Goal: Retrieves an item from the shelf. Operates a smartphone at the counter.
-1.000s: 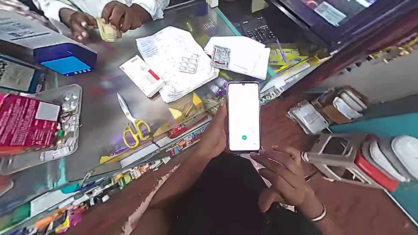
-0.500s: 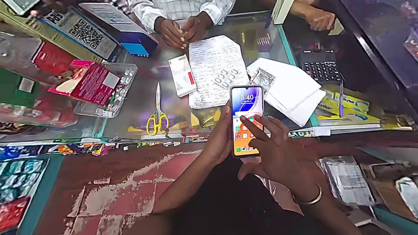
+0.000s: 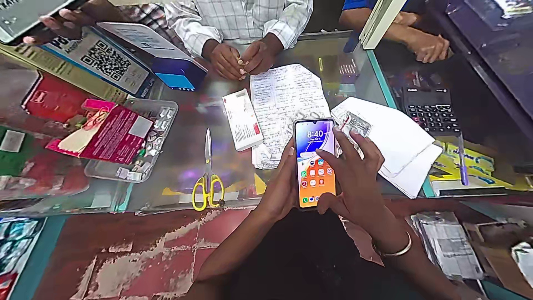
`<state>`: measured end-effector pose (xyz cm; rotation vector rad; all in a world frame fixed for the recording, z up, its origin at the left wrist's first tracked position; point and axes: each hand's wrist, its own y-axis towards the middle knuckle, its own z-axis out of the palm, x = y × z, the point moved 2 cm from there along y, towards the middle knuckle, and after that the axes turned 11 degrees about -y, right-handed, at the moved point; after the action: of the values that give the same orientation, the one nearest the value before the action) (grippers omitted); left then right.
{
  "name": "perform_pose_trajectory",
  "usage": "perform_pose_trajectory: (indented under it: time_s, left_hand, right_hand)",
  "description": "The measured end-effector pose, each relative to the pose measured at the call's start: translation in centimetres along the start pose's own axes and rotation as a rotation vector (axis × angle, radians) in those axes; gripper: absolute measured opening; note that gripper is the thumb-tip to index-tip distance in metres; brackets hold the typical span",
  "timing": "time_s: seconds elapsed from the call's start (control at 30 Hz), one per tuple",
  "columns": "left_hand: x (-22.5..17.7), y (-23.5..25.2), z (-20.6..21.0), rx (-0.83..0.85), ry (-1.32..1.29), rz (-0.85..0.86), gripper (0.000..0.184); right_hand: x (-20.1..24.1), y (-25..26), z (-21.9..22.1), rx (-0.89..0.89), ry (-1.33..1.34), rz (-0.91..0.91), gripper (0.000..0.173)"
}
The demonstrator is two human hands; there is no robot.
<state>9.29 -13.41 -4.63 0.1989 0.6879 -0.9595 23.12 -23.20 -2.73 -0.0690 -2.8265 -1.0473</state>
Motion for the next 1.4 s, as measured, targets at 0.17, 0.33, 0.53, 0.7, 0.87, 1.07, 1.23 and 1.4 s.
perform_pose_trajectory:
  time_s: [0.17,0.33,0.53,0.7,0.87,1.07,1.23,1.4]
  left_hand:
    - [0.3,1.0,1.3,-0.063,-0.008,0.020,0.053]
    - [0.9,2.0,2.5,-0.063,-0.021,0.060,0.054]
    - [1.3,2.4,3.9,-0.067,0.002,0.108,0.058]
    - [1.9,2.2,3.9,-0.033,0.047,0.150,0.080]
    - [2.4,2.0,3.7,0.015,0.060,0.177,0.087]
    - [2.5,2.1,3.8,0.027,0.026,0.168,0.093]
    - [2.1,2.4,2.7,0.084,-0.120,0.115,0.110]
    - [2.1,2.6,2.5,0.135,-0.142,0.107,0.113]
  right_hand:
    - [-1.7,2.5,0.6,0.031,-0.060,-0.012,0.084]
    - [-3.3,3.7,0.3,0.022,-0.048,-0.039,0.085]
    - [-4.3,3.8,-0.3,0.017,-0.003,-0.048,0.082]
    - [-4.6,3.8,0.0,0.000,0.010,-0.069,0.081]
    - [-4.9,3.8,-0.2,0.023,0.020,-0.064,0.079]
    - [-5.6,3.4,-0.8,0.064,0.190,0.045,0.083]
    - [-6.4,1.2,-1.1,0.377,1.192,0.603,0.070]
    - [-5.5,0.5,-0.9,0.478,1.379,0.678,0.084]
